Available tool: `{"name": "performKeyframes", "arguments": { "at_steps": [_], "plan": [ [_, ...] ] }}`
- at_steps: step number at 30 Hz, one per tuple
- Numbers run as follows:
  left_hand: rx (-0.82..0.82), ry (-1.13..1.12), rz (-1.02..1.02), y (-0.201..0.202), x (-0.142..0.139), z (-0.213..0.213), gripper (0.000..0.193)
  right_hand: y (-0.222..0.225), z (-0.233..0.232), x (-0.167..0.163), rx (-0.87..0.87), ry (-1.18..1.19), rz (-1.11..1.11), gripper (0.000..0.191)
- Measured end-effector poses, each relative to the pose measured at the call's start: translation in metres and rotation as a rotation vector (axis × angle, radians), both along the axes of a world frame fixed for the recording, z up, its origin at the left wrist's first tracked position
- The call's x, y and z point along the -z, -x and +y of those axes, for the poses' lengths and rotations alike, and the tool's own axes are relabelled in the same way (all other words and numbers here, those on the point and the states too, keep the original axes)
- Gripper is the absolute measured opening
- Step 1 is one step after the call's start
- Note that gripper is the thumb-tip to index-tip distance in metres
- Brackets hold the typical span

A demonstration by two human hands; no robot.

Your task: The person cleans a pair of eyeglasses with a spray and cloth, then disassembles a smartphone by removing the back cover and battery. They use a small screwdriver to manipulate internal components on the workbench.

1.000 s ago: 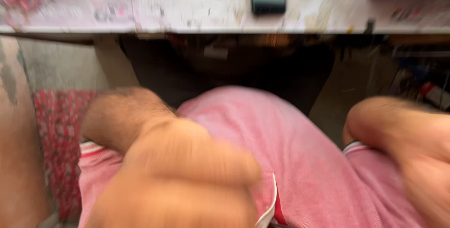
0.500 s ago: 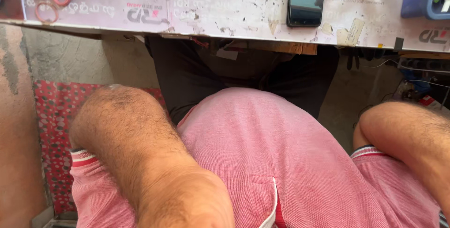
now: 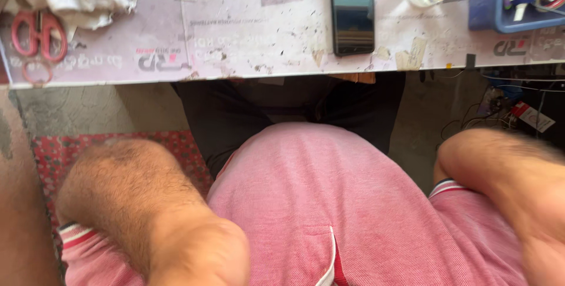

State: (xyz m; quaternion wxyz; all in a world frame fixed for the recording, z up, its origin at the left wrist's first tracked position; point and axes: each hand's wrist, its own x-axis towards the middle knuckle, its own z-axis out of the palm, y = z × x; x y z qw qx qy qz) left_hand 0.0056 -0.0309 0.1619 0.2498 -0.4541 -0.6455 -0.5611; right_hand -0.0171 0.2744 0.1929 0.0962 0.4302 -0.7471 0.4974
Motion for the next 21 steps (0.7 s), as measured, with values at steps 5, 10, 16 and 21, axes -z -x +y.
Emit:
{"name": "performKeyframes", "arguments": {
  "at_steps": [5,10,16,21],
  "plan": [
    [-0.069,0.139,0.048,0.033,0.015,-0.026,0.017,0.018,0.008,0.035,0.204,0.019,0.016,0.059],
    [-0.340,0.312,-0.052,0.061,0.081,-0.009,0.019,0.053,0.006,0.114,0.741,-0.547,-0.317,0.063],
    [-0.453,0.213,-0.242,0.098,0.161,0.018,0.031,0.088,-0.016,0.170,0.749,-1.073,-0.099,0.087],
    [-0.461,0.293,-0.371,0.116,0.192,0.022,0.038,0.101,-0.047,0.170,0.726,-1.061,-0.195,0.075]
  ]
}}
